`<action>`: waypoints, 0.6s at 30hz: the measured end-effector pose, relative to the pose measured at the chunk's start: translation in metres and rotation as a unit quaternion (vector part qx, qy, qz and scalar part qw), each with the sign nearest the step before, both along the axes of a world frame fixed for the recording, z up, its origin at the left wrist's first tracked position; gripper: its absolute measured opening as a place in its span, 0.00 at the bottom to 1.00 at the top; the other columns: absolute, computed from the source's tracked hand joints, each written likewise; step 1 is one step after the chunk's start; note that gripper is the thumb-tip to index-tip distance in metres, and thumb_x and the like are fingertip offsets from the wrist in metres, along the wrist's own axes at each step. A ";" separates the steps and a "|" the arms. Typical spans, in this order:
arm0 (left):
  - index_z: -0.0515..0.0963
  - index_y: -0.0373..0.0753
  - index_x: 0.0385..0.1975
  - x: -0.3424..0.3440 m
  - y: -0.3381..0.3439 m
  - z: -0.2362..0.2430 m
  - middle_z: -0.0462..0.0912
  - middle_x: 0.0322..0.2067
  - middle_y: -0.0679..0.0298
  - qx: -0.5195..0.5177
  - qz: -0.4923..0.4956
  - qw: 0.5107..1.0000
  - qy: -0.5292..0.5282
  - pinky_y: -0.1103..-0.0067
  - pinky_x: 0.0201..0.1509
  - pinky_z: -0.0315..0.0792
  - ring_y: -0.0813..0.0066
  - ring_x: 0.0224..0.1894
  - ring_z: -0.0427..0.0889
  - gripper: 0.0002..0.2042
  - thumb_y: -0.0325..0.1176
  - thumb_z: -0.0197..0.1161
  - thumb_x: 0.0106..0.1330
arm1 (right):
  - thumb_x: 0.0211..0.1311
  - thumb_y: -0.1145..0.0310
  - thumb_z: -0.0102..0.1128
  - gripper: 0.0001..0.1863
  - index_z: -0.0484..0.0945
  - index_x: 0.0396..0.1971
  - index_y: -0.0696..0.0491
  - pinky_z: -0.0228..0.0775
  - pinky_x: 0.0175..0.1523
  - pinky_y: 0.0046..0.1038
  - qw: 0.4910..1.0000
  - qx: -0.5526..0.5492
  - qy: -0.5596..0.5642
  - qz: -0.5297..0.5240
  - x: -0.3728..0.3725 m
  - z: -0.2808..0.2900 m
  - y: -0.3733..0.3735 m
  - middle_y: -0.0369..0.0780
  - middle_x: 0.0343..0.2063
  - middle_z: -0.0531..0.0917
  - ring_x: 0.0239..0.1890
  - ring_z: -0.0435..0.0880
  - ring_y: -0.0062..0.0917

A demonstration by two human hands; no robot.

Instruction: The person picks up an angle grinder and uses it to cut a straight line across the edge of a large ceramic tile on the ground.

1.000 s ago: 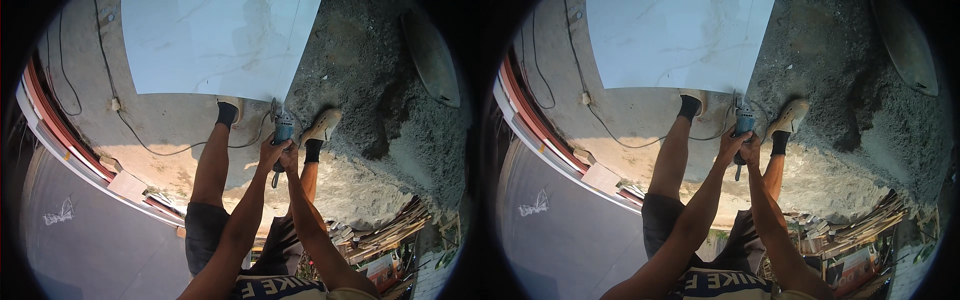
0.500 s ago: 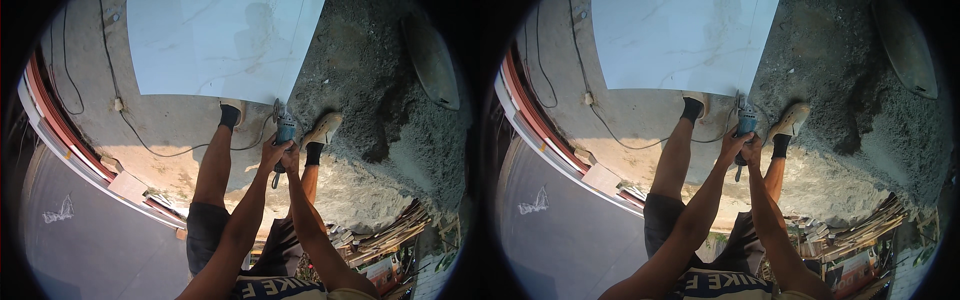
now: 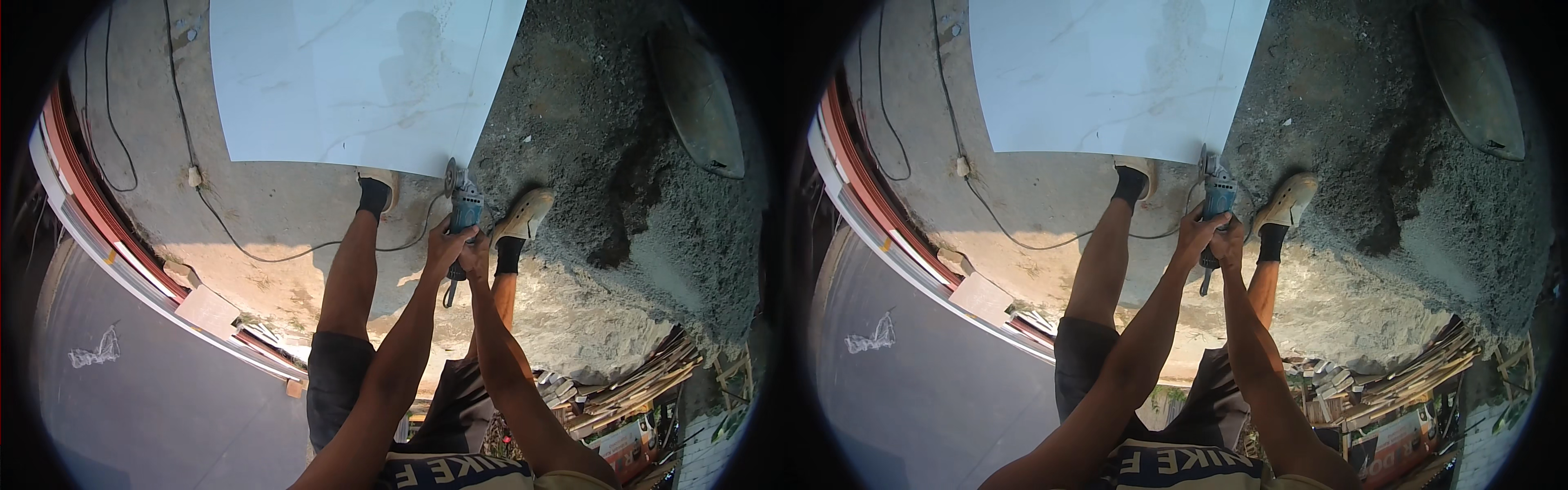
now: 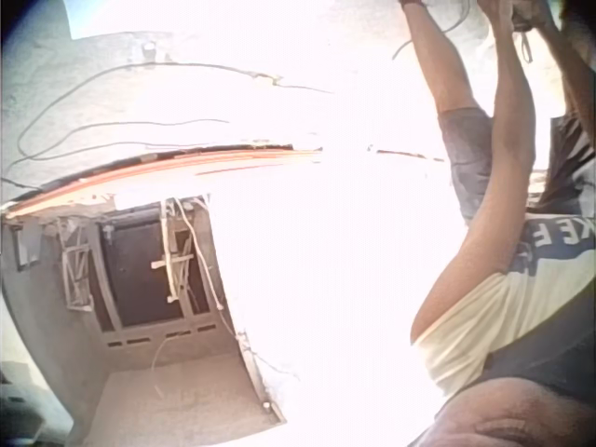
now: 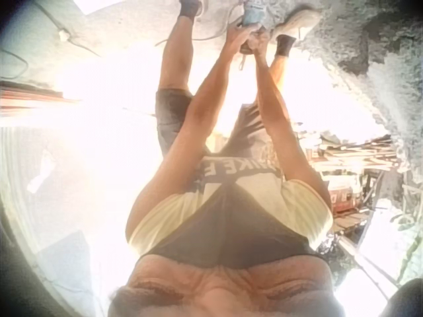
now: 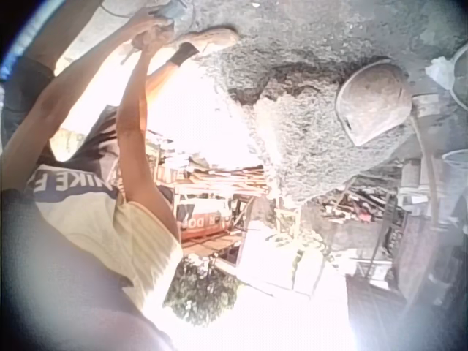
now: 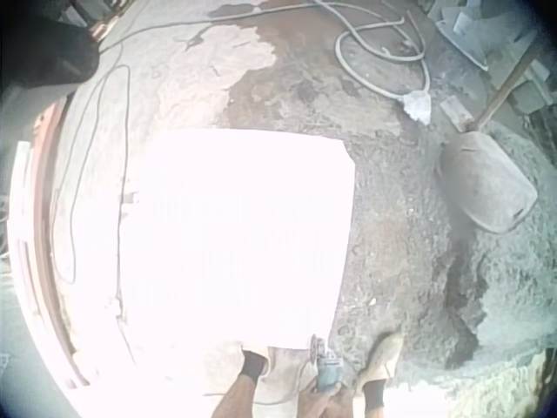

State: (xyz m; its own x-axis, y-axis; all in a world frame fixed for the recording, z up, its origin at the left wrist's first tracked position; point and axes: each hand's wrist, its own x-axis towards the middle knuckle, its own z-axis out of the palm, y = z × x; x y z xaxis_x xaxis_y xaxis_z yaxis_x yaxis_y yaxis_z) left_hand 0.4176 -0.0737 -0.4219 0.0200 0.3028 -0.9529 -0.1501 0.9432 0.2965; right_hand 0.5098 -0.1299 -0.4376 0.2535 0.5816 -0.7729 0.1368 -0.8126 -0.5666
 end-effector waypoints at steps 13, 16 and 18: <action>0.82 0.33 0.40 0.003 0.035 -0.001 0.85 0.31 0.61 0.012 0.002 1.000 0.000 0.76 0.39 0.74 0.77 0.32 0.80 0.17 0.34 0.74 0.53 | 0.51 0.60 0.68 0.22 0.77 0.38 0.63 0.74 0.35 0.33 1.000 0.008 -0.023 -0.004 0.002 0.004 0.043 0.44 0.28 0.84 0.29 0.83 0.28; 0.83 0.33 0.39 0.002 0.041 -0.003 0.85 0.31 0.61 0.022 0.006 1.000 -0.004 0.76 0.39 0.74 0.76 0.32 0.80 0.16 0.34 0.74 0.53 | 0.51 0.60 0.68 0.23 0.78 0.39 0.63 0.75 0.36 0.33 0.999 0.001 -0.034 0.022 0.003 0.007 0.053 0.46 0.29 0.84 0.30 0.83 0.30; 0.83 0.33 0.40 0.003 0.046 -0.003 0.85 0.33 0.61 0.013 -0.007 1.000 -0.006 0.76 0.39 0.74 0.76 0.34 0.80 0.16 0.34 0.75 0.54 | 0.50 0.58 0.69 0.25 0.78 0.40 0.64 0.75 0.37 0.34 0.999 -0.005 -0.035 0.005 0.003 0.006 0.057 0.46 0.30 0.85 0.31 0.83 0.30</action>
